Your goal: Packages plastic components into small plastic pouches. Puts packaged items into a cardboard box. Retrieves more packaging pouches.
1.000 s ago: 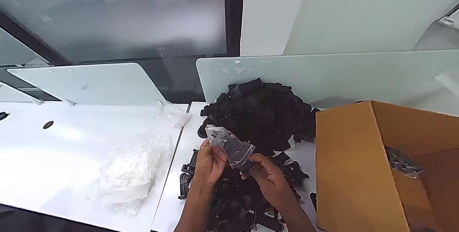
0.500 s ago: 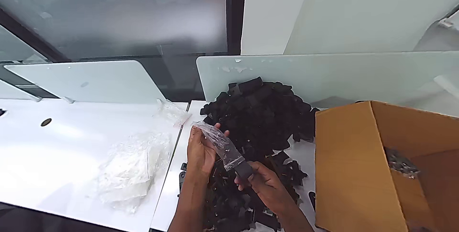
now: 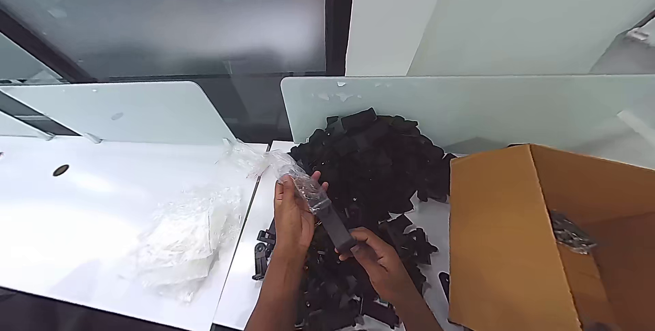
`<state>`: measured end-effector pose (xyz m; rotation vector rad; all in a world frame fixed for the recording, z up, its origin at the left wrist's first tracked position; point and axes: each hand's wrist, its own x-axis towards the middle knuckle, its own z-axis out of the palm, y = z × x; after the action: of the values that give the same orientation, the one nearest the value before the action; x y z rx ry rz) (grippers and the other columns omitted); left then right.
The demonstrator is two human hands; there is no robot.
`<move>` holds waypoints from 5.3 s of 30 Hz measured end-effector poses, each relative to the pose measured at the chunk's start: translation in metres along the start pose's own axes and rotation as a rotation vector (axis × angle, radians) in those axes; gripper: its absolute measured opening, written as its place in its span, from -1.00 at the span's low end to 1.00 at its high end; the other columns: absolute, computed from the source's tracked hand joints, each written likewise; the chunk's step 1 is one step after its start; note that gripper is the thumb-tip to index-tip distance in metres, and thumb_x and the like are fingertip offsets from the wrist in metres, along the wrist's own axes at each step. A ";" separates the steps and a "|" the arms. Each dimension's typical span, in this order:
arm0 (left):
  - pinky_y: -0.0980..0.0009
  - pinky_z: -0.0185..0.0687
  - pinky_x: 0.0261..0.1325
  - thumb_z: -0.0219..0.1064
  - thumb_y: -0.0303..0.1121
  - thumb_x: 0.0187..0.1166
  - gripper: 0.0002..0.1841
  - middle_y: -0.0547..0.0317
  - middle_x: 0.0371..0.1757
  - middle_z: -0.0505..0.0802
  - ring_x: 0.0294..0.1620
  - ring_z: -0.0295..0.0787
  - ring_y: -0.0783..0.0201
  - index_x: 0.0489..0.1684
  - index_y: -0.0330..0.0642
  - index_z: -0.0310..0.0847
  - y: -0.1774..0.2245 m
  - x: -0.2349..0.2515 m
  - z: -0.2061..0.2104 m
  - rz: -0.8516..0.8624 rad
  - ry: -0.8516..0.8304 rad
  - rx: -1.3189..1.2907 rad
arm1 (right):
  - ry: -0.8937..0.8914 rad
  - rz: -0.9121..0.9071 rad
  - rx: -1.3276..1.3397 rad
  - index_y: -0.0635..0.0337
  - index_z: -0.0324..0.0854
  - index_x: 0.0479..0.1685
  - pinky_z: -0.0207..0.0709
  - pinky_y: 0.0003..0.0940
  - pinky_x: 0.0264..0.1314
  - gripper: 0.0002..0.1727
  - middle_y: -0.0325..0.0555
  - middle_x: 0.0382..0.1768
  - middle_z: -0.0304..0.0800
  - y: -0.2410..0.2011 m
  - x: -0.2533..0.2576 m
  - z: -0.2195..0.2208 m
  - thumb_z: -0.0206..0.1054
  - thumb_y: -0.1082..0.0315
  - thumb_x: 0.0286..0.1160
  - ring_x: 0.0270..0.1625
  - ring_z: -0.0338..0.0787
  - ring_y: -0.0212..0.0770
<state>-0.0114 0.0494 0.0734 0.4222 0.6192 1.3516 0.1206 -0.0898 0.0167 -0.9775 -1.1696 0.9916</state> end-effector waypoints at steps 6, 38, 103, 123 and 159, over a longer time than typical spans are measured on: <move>-0.21 0.74 0.23 -0.24 0.11 0.88 -0.42 -0.24 0.09 0.83 0.19 0.82 -0.28 0.29 -0.22 0.46 -0.008 -0.005 -0.006 -0.269 -0.042 -0.250 | -0.049 -0.133 -0.123 0.17 0.75 -0.02 0.57 -0.39 0.52 -0.79 -0.06 0.57 0.54 0.005 0.001 -0.001 0.18 0.37 0.72 0.59 0.55 -0.25; 0.06 0.83 0.03 -0.03 -0.23 0.89 -0.77 0.01 -0.07 0.78 -0.02 0.86 0.03 0.30 -0.09 0.34 0.022 0.004 -0.051 0.025 0.232 0.116 | 0.086 0.298 -0.247 0.30 0.66 0.34 0.72 -0.49 0.18 -0.58 -0.14 0.11 0.89 -0.013 0.004 0.010 0.21 0.34 0.55 0.11 0.85 -0.38; -0.25 0.64 0.03 0.25 -0.11 0.73 -0.61 -0.36 -0.05 0.80 0.10 0.75 -0.37 -0.04 -0.36 0.73 0.117 0.314 -0.169 0.596 -0.114 2.239 | -0.293 0.605 -0.980 0.08 0.66 0.41 0.62 0.22 0.20 -0.55 0.15 0.12 0.83 0.181 0.337 0.179 0.30 0.30 0.51 0.22 0.80 0.15; -0.18 0.65 0.18 0.25 -0.17 0.69 -0.69 -0.09 0.05 0.85 0.20 0.76 -0.16 0.06 -0.19 0.79 0.059 0.108 -0.023 0.442 -0.577 2.120 | -0.647 0.592 -0.965 0.11 0.68 0.31 0.63 -0.36 -0.24 -0.61 -0.11 -0.20 0.83 -0.029 0.214 0.038 0.04 0.13 0.87 -0.38 0.74 -0.33; -0.32 0.58 0.14 0.30 -0.35 0.63 -0.80 -0.26 0.08 0.79 0.20 0.71 -0.30 -0.09 -0.33 0.72 -0.309 -0.174 0.231 -0.231 -2.778 2.324 | -0.436 1.105 -0.986 0.40 0.63 0.15 0.52 0.39 0.11 -0.55 0.32 0.06 0.71 -0.072 -0.142 -0.309 0.53 0.26 0.39 0.18 0.69 0.35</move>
<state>0.3554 -0.1621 0.0906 -2.5498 0.6358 1.5479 0.4168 -0.2713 0.0101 -2.4440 -1.5223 1.5471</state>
